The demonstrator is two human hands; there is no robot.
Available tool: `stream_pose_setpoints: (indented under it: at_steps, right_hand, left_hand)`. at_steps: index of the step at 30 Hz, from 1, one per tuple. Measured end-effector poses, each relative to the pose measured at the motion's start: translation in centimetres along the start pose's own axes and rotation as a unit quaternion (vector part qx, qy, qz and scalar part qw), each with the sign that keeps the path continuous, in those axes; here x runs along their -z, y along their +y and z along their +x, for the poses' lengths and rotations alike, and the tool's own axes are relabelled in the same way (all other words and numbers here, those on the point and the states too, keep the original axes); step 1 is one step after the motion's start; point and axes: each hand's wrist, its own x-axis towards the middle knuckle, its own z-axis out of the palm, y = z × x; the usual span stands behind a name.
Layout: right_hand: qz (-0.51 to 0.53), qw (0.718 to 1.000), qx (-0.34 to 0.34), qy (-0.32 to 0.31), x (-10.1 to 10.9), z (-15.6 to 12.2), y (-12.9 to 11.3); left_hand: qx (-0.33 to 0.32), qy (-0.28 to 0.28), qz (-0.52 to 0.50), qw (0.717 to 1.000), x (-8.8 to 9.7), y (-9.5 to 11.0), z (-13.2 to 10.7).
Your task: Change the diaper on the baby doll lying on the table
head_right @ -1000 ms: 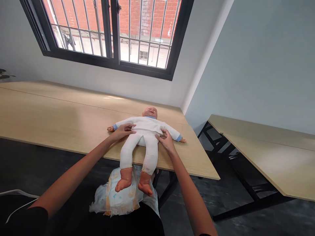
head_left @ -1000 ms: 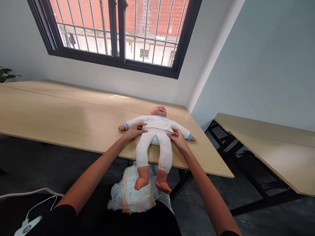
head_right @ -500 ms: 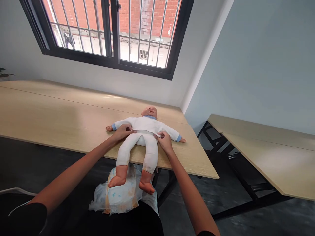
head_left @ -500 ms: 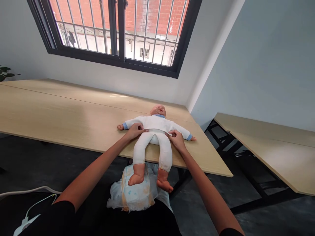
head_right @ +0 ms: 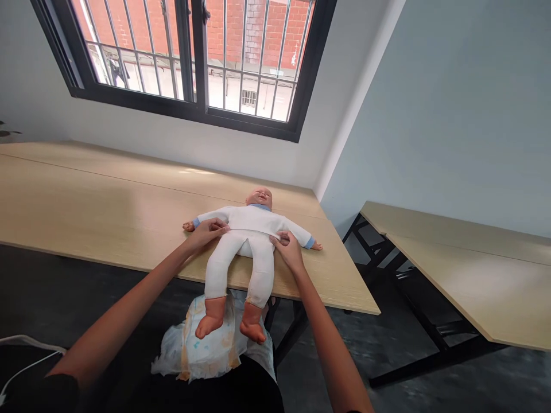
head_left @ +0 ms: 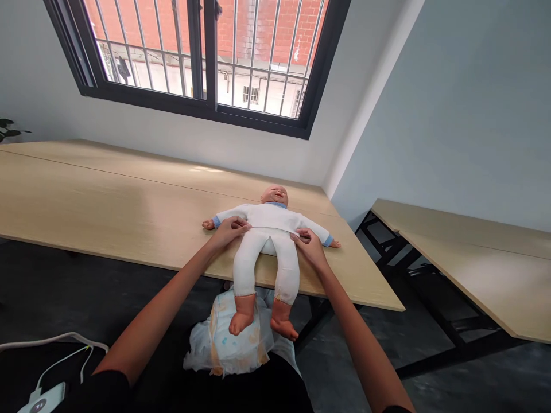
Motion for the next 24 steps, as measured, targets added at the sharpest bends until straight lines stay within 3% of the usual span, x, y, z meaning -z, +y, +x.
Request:
stream_pose_setpoints:
  at_steps: [3,6,8,12,18,24]
  right_hand:
    - [0.050,0.999,-0.006,0.019,0.2,-1.9,-0.8]
    - [0.074,0.996,0.000,-0.044,-0.5,-4.1,-1.8]
    - [0.032,0.996,0.021,-0.075,-1.2,-4.8,-2.3]
    - [-0.036,0.995,0.046,-0.077,-2.3,-3.5,-2.6]
    - [-0.010,0.995,0.042,-0.087,-2.7,0.5,-1.7]
    - [0.047,0.992,0.004,-0.118,-2.1,2.0,-1.0]
  left_hand:
    - [0.007,0.001,-0.027,1.000,-0.2,0.9,-2.9]
    - [-0.001,-0.069,-0.012,0.998,-0.9,1.8,-5.2]
    - [-0.020,-0.097,0.040,0.994,-1.5,2.1,-5.6]
    - [-0.040,-0.091,0.080,0.992,-2.1,1.6,-3.8]
    - [-0.040,-0.080,0.056,0.994,-2.0,-0.1,0.2]
    - [-0.044,-0.064,0.038,0.996,-2.3,-0.9,1.5]
